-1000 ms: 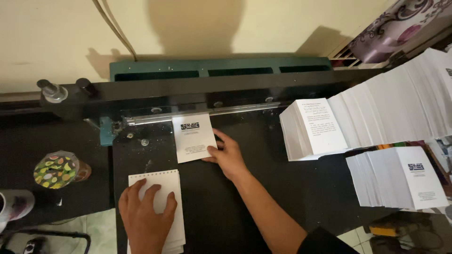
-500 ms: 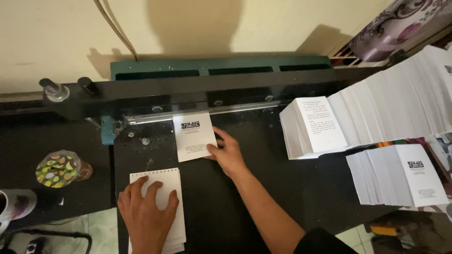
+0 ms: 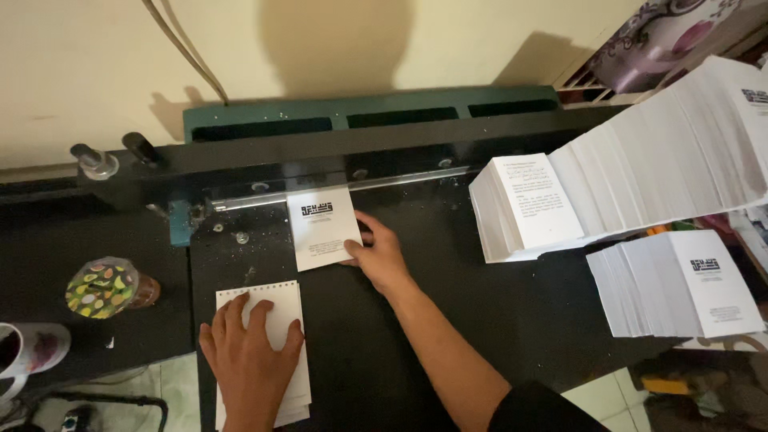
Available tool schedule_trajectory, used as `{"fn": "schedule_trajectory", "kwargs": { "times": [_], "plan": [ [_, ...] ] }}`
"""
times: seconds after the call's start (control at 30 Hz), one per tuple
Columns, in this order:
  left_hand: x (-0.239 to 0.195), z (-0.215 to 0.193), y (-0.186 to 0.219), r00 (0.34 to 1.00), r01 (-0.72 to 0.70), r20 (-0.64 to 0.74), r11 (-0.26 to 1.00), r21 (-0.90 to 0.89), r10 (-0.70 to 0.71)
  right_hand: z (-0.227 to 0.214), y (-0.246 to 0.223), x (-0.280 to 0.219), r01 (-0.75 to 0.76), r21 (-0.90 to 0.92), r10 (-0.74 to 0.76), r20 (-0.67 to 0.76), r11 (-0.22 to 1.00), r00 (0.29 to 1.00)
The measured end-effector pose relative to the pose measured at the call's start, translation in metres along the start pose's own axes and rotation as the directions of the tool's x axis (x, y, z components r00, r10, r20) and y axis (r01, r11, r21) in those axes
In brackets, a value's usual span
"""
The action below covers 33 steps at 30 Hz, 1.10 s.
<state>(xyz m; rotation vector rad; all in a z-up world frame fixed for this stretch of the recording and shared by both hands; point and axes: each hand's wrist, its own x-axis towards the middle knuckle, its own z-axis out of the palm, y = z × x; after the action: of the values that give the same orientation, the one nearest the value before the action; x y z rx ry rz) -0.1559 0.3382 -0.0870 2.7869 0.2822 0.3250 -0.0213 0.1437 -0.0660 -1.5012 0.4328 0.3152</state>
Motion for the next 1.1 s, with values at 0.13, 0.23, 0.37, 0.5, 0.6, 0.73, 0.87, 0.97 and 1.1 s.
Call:
{"fn": "schedule_trajectory", "kwargs": {
  "times": [0.13, 0.23, 0.37, 0.5, 0.6, 0.73, 0.87, 0.97, 1.1],
  "plan": [
    [-0.001, 0.002, 0.001, 0.999, -0.026, -0.043, 1.0, 0.017, 0.027, 0.0, -0.009, -0.007, -0.016, -0.035, 0.017, 0.012, 0.999, 1.0],
    [-0.002, 0.005, 0.001, 0.998, -0.015, -0.06, 0.999, 0.033, 0.017, -0.004, 0.002, -0.002, -0.026, -0.022, 0.026, 0.019, 0.999, 0.999],
    [-0.004, 0.005, 0.003, 0.976, -0.079, -0.2, 0.996, 0.05, 0.087, -0.012, -0.001, -0.025, -0.032, 0.032, 0.031, 0.019, 0.999, 0.999],
    [-0.012, -0.014, 0.026, 0.953, -0.125, -0.297, 0.969, -0.215, 0.057, -0.044, 0.017, -0.05, 0.053, 0.053, -0.053, 0.004, 0.997, 0.999],
    [-0.014, -0.028, 0.052, 0.983, 0.074, -0.075, 0.74, -0.668, -0.166, -0.07, 0.0, -0.091, 0.072, -0.011, -0.072, 0.005, 0.997, 0.997],
    [-0.014, -0.003, 0.074, 0.961, 0.247, 0.249, -0.037, -0.968, -0.116, -0.101, 0.003, -0.118, 0.269, 0.139, -0.285, 0.104, 0.953, 0.953],
    [-0.009, -0.019, 0.111, 0.948, 0.231, 0.057, -0.554, -0.8, 0.313, -0.121, 0.008, -0.138, 0.397, 0.227, -0.442, 0.207, 0.889, 0.872],
    [-0.012, 0.005, 0.114, 0.879, 0.339, -0.064, -0.714, -0.613, 0.472, -0.132, 0.006, -0.152, 0.376, 0.287, -0.451, 0.272, 0.881, 0.85],
    [-0.047, -0.023, 0.138, 0.145, 0.83, 0.795, -0.365, -0.422, -0.589, -0.136, 0.0, -0.159, 0.441, 0.326, -0.541, 0.355, 0.836, 0.762]
  ]
}}
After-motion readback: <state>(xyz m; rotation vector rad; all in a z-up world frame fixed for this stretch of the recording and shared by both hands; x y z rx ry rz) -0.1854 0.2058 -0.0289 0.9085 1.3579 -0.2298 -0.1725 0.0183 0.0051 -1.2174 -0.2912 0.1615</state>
